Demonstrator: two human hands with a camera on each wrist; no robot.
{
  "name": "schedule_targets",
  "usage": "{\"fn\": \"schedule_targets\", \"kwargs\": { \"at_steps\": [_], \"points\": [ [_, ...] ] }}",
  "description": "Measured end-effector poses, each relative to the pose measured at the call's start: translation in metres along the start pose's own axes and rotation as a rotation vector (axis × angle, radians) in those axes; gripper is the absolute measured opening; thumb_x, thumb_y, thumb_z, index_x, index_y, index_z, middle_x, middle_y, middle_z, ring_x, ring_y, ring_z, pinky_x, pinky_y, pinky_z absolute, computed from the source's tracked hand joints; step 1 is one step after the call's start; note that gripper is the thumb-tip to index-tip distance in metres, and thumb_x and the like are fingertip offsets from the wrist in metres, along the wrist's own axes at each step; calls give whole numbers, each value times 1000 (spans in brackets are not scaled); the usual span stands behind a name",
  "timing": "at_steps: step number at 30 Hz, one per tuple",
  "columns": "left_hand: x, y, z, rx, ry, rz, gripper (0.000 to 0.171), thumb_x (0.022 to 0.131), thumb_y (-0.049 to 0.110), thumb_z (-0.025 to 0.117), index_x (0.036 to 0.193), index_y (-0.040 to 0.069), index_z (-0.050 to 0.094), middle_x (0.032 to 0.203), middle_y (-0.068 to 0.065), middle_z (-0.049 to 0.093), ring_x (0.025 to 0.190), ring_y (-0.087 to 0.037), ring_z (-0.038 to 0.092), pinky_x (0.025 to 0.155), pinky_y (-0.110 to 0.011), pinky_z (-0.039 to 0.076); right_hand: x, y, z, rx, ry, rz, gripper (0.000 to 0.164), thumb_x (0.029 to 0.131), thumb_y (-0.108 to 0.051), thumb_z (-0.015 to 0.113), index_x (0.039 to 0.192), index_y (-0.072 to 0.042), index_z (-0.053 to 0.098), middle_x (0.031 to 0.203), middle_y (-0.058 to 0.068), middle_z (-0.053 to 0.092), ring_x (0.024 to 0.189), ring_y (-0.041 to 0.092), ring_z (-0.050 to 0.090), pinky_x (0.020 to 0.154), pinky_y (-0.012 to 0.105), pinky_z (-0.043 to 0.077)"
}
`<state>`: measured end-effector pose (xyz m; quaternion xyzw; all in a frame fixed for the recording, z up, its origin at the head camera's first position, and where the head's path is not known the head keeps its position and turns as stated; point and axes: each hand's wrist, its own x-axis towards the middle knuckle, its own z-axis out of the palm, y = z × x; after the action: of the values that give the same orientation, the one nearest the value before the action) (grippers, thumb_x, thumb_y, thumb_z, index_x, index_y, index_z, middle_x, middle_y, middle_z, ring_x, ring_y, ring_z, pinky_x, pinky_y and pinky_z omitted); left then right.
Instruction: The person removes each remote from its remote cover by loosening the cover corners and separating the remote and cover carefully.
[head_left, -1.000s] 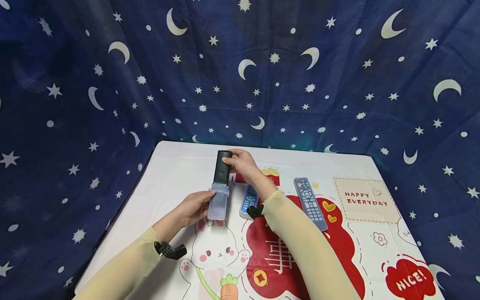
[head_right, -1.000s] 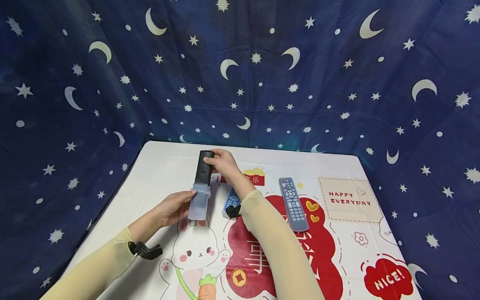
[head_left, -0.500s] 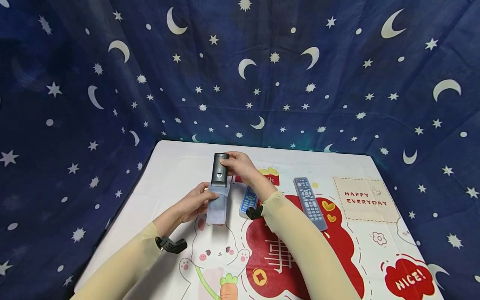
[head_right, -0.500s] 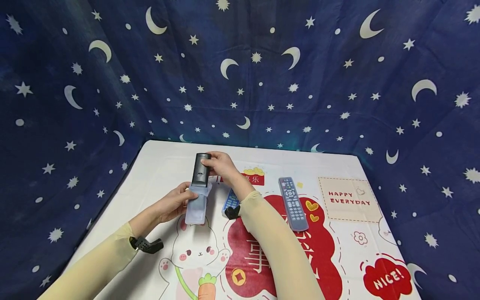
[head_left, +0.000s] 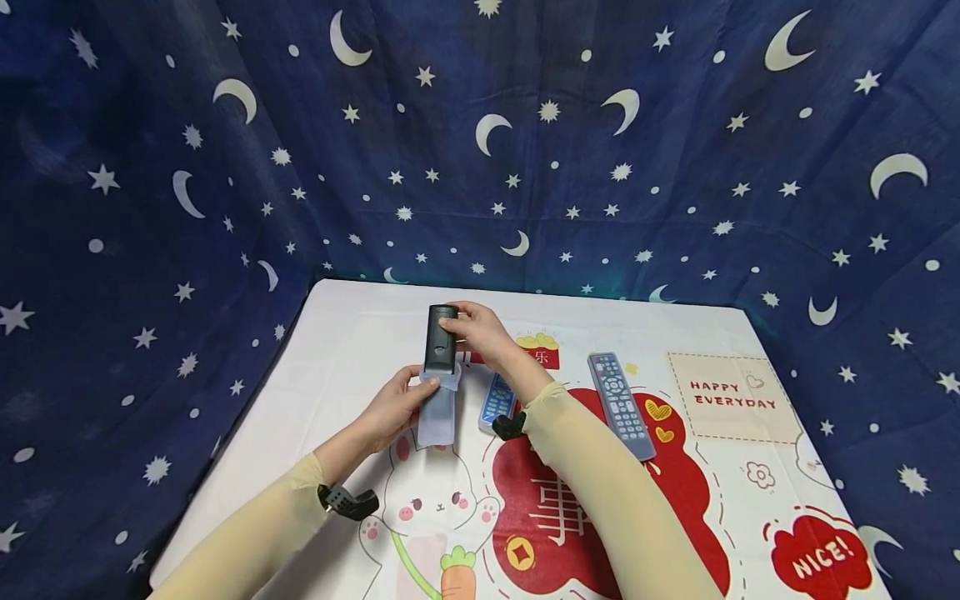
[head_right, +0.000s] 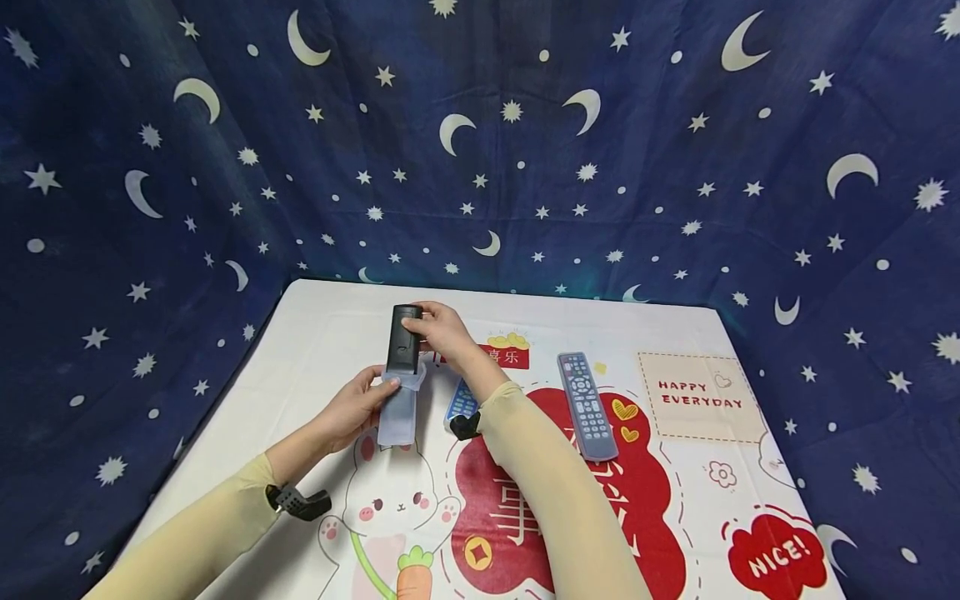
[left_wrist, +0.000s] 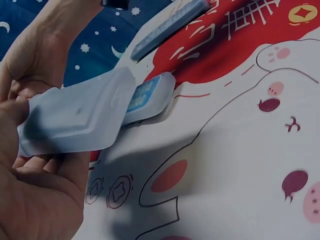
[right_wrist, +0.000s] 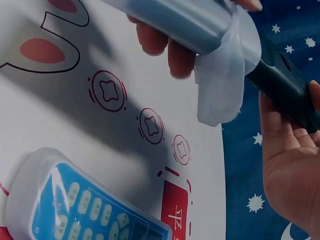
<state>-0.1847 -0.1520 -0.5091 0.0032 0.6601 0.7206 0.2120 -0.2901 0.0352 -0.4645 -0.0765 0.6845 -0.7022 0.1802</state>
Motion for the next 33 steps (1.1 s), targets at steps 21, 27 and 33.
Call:
{"fn": "schedule_targets", "kwargs": {
  "at_steps": [21,27,33],
  "points": [
    [-5,-8,7,-42,-52,26,65,102,10,64,154,3,24,117,-18,69,100,-27,70,84,-38,59,3,3,-7,-11,35,92,54,94,-8,72,145,-5,53,127,19,62,101,32,68,76,35,60],
    [-7,-8,8,-57,-44,19,67,102,10,64,154,2,22,122,-19,67,102,-26,69,86,-38,59,4,2,-8,-9,28,95,54,94,-8,72,144,-4,53,126,20,63,113,42,64,75,34,60],
    [-11,-8,9,-76,-60,20,66,102,9,63,154,0,23,119,-20,68,97,-28,71,83,-40,60,5,2,-8,1,33,94,54,94,-8,72,144,-4,54,126,20,63,104,35,67,73,33,60]
  ]
}}
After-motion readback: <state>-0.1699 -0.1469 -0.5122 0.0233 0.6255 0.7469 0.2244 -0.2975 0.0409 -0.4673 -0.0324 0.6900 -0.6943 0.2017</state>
